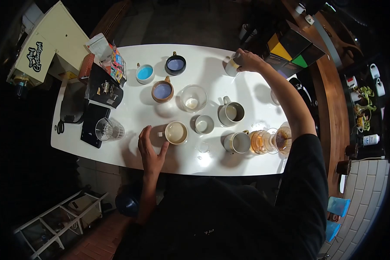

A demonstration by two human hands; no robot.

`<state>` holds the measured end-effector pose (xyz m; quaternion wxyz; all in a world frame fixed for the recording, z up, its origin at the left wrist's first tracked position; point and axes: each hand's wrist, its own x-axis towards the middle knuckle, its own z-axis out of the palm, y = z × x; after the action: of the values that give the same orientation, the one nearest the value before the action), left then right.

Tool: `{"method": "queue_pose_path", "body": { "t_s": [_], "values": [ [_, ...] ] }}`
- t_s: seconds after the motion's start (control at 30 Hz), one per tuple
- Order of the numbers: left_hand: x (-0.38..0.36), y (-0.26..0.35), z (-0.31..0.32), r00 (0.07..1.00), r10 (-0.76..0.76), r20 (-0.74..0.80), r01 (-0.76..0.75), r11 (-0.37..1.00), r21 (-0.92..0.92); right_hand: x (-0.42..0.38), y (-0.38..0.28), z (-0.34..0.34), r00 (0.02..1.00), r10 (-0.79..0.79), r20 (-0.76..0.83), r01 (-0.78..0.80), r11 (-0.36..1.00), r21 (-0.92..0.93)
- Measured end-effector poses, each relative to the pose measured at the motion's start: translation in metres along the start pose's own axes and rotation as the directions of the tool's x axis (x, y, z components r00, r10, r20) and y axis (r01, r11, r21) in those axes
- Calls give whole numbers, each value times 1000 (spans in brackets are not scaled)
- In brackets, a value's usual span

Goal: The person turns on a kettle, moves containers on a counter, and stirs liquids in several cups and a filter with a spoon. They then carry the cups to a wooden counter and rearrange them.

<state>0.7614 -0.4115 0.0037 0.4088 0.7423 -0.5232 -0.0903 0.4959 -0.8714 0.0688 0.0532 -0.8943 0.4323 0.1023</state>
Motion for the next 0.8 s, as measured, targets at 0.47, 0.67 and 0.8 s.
{"method": "queue_pose_path", "body": {
  "t_s": [0.47,0.67,0.8],
  "values": [
    [19,7,4,1000,18,19,-18,1000,1,-82,-12,-22,942,-335,-30,324,928,-185],
    [23,12,9,999,46,17,-46,999,-9,-141,-6,-32,950,-266,166,286,951,-118],
    [27,19,13,998,49,40,-48,999,-26,-158,-1,-21,935,-259,241,293,949,-115]
  ]
}}
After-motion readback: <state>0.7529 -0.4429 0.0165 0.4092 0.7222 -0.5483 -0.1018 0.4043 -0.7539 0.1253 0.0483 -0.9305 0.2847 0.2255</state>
